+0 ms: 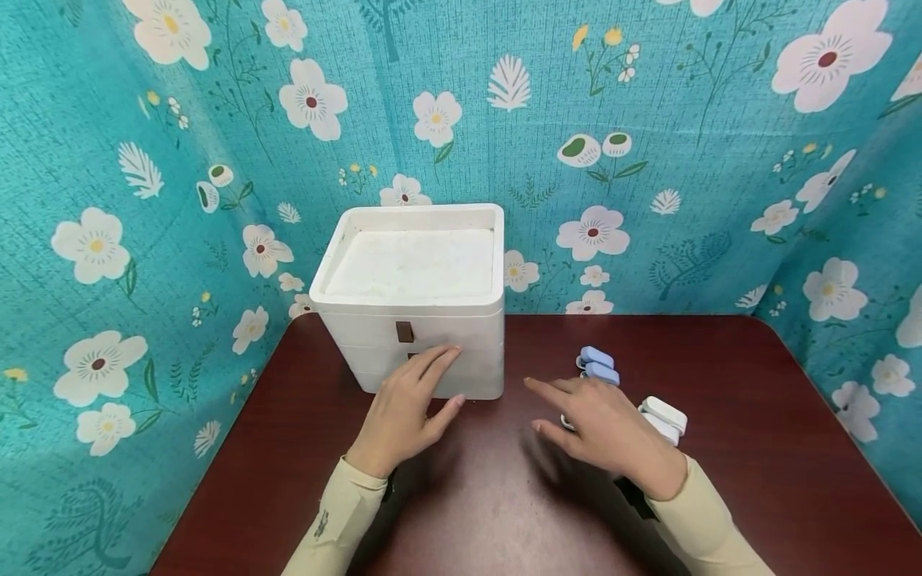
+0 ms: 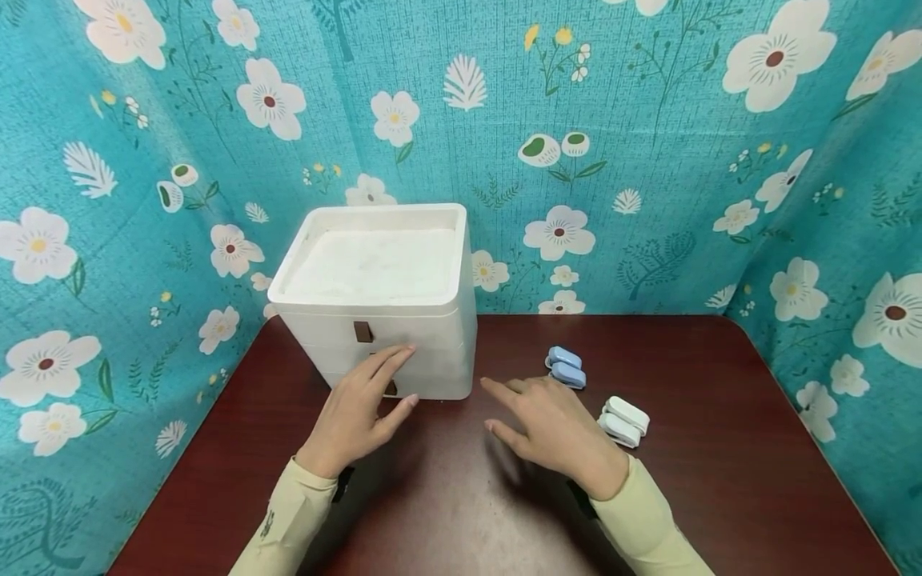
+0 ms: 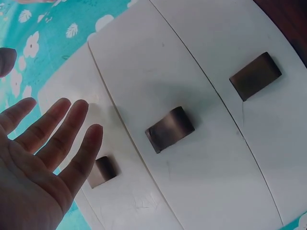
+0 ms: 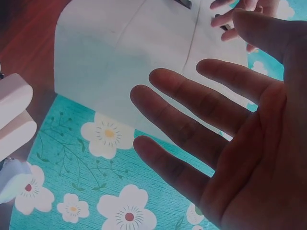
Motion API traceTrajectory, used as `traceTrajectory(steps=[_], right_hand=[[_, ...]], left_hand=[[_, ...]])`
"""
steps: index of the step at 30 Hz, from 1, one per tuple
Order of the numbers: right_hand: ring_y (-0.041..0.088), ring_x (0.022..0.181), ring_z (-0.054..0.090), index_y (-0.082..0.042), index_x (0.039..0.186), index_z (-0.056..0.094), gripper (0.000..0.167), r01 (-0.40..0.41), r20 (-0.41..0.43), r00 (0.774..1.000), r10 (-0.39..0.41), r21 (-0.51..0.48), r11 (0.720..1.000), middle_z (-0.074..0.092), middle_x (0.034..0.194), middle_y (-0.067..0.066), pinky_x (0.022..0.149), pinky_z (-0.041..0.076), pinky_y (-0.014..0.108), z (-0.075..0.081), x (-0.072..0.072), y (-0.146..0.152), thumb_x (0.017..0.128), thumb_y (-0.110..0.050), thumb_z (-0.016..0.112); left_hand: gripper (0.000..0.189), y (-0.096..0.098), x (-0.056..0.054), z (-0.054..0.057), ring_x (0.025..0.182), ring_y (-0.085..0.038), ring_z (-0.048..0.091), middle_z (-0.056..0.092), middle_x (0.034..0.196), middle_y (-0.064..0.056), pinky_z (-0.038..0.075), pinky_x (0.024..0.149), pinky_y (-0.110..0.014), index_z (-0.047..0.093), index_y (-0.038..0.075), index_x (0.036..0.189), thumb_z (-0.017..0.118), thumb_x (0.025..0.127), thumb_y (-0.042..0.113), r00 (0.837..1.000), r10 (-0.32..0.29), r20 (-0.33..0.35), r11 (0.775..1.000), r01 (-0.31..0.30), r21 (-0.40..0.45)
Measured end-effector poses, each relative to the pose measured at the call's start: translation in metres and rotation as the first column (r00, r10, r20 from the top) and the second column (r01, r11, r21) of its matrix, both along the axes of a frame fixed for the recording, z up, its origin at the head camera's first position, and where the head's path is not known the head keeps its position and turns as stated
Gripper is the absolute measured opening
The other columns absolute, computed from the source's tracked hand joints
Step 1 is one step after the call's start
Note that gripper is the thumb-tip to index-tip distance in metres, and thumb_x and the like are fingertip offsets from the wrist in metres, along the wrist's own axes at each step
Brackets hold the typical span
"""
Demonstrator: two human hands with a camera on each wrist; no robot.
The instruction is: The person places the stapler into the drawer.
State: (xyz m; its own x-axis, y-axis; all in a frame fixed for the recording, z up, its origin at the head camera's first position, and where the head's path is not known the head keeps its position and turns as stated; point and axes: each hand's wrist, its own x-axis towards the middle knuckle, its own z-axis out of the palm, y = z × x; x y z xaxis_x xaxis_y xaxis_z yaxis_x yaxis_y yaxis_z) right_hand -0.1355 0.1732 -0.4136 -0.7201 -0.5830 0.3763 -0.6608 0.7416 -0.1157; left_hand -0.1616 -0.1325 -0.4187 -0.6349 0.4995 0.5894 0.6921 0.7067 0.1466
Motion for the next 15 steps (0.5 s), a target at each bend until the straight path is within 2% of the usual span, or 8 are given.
traceTrajectory(steps=[7, 12, 15], right_hand=[[0.018, 0.092, 0.077, -0.015, 0.14, 0.066, 0.052, 0.019, 0.027, 0.999, -0.018, -0.005, 1.0, 0.08, 0.114, 0.004, 0.074, 0.064, 0.036, 0.006, 0.0, -0.002, 0.094, -0.036, 0.077], [0.017, 0.091, 0.076, -0.015, 0.14, 0.066, 0.052, 0.02, 0.029, 0.999, -0.02, -0.006, 1.0, 0.08, 0.113, 0.004, 0.072, 0.063, 0.035, 0.007, -0.001, -0.003, 0.095, -0.037, 0.076], [0.017, 0.092, 0.076, -0.014, 0.14, 0.066, 0.052, 0.018, 0.032, 0.999, -0.018, -0.01, 1.0, 0.079, 0.114, 0.004, 0.075, 0.063, 0.037, 0.007, -0.002, -0.003, 0.094, -0.037, 0.076]], left_hand=[[0.064, -0.005, -0.002, 0.002, 0.129, -0.024, 0.066, 0.063, 0.144, -0.004, 0.056, 0.107, -0.044, 0.053, 0.015, 0.152, 0.076, 0.094, 0.029, 1.0, 0.006, -0.011, 1.0, -0.006, 0.022], [0.063, -0.009, -0.004, 0.003, 0.129, -0.024, 0.065, 0.062, 0.146, -0.005, 0.056, 0.106, -0.044, 0.052, 0.016, 0.153, 0.074, 0.095, 0.031, 1.0, 0.016, -0.017, 0.999, -0.015, 0.034], [0.064, -0.013, -0.005, 0.003, 0.13, -0.025, 0.064, 0.062, 0.146, -0.006, 0.056, 0.106, -0.045, 0.052, 0.015, 0.152, 0.075, 0.095, 0.03, 1.0, 0.022, -0.02, 0.999, -0.021, 0.051]])
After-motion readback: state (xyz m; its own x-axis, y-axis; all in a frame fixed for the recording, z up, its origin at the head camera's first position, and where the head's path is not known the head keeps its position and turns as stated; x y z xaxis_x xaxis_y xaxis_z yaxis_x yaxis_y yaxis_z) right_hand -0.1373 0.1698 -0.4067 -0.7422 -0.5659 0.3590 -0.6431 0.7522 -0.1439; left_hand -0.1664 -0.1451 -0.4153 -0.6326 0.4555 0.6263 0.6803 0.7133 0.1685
